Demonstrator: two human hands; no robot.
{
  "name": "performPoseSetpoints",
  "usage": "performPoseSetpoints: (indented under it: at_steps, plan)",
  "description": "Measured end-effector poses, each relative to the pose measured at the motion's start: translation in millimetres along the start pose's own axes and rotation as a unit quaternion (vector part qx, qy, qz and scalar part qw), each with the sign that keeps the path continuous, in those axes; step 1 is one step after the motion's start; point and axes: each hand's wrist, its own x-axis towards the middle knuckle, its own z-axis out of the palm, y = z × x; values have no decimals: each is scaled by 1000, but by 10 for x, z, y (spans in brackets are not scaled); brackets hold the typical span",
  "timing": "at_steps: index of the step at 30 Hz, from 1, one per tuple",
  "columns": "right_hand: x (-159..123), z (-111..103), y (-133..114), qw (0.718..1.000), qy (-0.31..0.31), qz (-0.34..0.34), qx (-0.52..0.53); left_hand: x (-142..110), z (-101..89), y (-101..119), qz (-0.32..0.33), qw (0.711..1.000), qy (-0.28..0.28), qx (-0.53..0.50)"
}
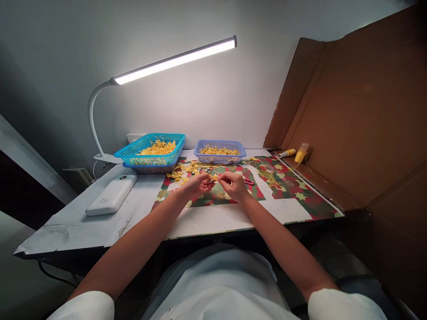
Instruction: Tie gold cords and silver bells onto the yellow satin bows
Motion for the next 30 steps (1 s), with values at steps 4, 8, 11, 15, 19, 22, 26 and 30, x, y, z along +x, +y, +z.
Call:
performPoseSetpoints:
  at_steps: [4, 8, 11, 15, 19, 22, 26, 30]
  plan:
    - [0, -19, -19, 1000, -4, -4, -1, -29, 8, 18, -17, 1000, -4, -5]
    - [0, -41, -2, 1000, -14, -28, -3, -26, -5, 21, -21, 1000, -9, -9]
    - [2, -59, 9, 999, -24, -38, -8, 3, -35, 12, -22, 1000, -11, -4]
    - [0, -78, 5, 998, -35, -52, -19, 57, -69, -10, -20, 1000, -7, 1]
    - [-5, -93, 2, 995, -49, -74, -51, 77, -61, -23, -12, 1000, 17, 20]
    - [-2, -110, 7, 990, -69, -103, -72, 64, -39, -23, -11, 998, 39, 44]
    - [12, -126, 9, 982, -90, -128, -107, 52, -25, -21, -17, 996, 54, 72]
    - [13, -127, 9, 979, -101, -139, -111, 82, -54, -33, -25, 995, 54, 77]
